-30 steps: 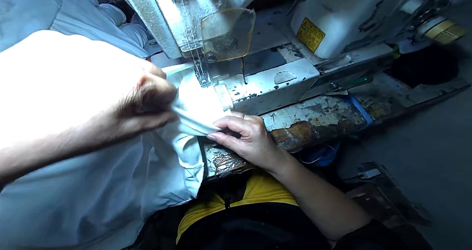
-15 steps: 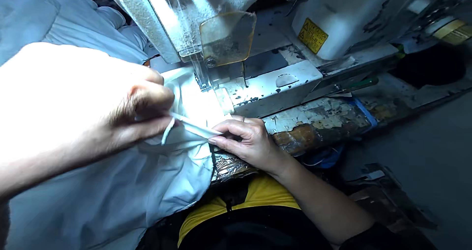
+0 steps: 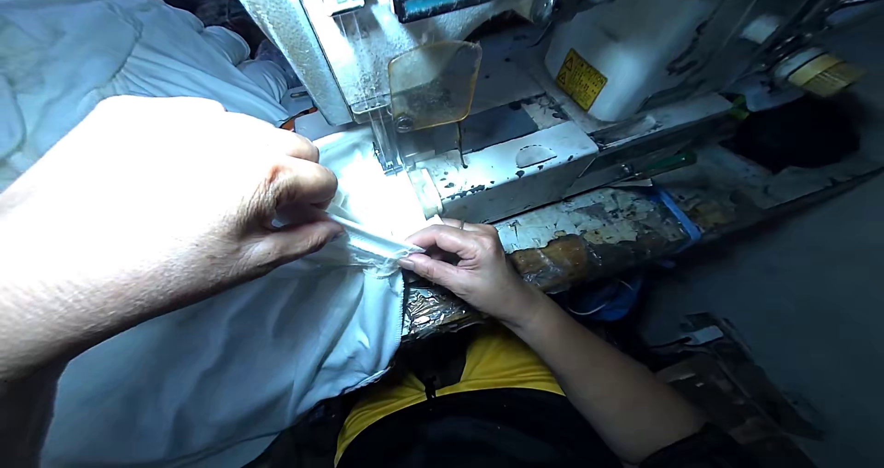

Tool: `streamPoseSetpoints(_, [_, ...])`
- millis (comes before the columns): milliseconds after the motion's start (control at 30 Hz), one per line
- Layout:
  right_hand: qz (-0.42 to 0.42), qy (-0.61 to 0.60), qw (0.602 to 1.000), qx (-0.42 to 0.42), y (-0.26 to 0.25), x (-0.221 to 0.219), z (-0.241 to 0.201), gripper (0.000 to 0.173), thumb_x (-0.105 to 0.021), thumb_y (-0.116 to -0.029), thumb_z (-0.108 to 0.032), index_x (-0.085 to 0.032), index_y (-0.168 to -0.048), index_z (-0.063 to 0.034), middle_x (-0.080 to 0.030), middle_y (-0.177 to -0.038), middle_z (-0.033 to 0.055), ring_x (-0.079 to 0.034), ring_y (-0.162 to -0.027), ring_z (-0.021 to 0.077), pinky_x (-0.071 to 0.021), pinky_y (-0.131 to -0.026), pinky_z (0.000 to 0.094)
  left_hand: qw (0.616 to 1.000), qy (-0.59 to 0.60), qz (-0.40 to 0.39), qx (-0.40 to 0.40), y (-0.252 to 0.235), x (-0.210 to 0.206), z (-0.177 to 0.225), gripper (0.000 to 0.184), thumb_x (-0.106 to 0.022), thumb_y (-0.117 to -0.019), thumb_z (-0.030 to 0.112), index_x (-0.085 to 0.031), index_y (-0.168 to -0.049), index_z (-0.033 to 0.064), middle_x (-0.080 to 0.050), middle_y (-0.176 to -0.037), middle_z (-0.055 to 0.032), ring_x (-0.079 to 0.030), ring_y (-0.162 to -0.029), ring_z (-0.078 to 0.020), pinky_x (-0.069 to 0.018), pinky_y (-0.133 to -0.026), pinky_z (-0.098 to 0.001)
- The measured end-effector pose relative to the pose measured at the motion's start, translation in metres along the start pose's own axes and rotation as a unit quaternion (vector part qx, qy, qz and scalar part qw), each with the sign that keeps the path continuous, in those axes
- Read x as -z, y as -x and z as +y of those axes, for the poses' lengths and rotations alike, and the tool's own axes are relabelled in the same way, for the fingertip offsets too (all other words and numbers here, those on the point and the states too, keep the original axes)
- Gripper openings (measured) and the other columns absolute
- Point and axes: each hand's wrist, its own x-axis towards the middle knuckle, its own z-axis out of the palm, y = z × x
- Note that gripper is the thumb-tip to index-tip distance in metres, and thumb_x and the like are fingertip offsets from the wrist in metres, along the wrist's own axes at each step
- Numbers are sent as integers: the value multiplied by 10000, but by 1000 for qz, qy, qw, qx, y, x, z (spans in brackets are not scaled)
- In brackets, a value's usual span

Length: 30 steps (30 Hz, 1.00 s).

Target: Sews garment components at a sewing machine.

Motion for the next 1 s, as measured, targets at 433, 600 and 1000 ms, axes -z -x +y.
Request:
streamPoseSetpoints(433, [53, -5, 997, -48, 16, -2, -27, 128, -715, -945, -129, -747, -933, -6, -670, -784, 16, -564, -624, -14, -487, -581, 131, 971, -155, 131, 122, 35, -76, 47, 306, -535, -945, 129, -753, -1158, 154, -706, -1161, -127, -565, -1255, -427, -276, -1077, -704])
streamPoseSetpoints(600, [62, 18, 997, -30, 16, -8, -26, 103, -712, -941, -103, -749, -933, -7, -690, -816, 26, -599, -663, 0, -515, -605, 138, 975, -169, 99, 106, 30, -62, 42, 406, -508, -943, 68, -760, -1213, 235, -685, -1014, -133, -587, -1111, -444, -292, -1022, -703])
streamPoseSetpoints(1000, [37, -19, 999, -35, -6, -6, -19, 78, -708, -921, -53, -744, -973, -9, -704, -863, 24, -601, -657, -6, -523, -600, 139, 962, -92, 189, 174, 24, -105, 61, 298, -538, -954, 155, -762, -1150, 165, -642, -1380, -127, -430, -1425, -440, -241, -1107, -729])
